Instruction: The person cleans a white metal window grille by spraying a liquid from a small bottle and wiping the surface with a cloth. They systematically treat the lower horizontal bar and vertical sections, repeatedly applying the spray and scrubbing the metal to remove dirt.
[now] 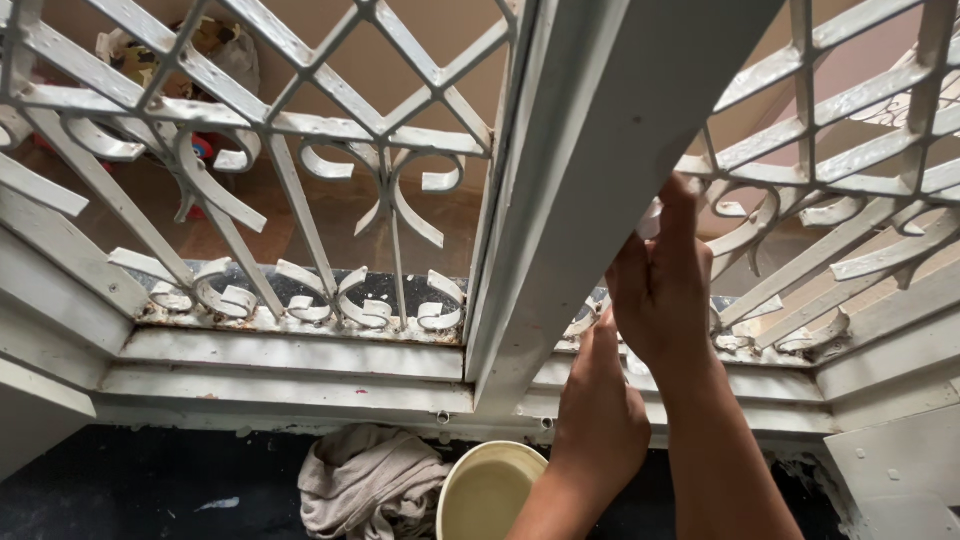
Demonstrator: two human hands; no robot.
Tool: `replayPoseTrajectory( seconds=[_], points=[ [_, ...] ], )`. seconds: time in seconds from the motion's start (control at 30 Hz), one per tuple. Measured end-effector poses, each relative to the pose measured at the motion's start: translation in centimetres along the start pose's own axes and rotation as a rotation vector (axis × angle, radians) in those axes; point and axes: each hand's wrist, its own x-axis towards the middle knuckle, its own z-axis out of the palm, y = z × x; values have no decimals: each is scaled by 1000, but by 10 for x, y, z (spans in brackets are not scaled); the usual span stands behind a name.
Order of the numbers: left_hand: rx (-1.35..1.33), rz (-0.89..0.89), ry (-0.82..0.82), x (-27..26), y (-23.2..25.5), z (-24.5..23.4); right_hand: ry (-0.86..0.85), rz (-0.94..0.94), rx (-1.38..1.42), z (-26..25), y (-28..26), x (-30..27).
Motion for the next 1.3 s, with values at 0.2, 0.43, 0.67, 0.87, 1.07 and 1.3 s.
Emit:
replayPoseTrajectory(
  seconds=[0.2, 0.43, 0.67, 0.87, 1.07, 1.3],
  points=[
    [139, -78, 29, -12, -10, 16, -35, 100, -119, -4, 10, -28],
    [769, -134, -316, -29, -17, 12, -80, 57, -12, -21, 17, -21],
    [961, -81, -360, -47, -24, -10, -133, 239, 0, -22, 45, -61],
    [983, -72, -387, -55, -26, -13, -223, 399, 247, -28, 56, -97],
    [996, -83, -359, -53, -31, 1, -110, 309, 211, -16, 69, -126],
    [957, 49, -263, -54, -37, 7, -26, 382, 584, -35, 51, -118]
  ],
)
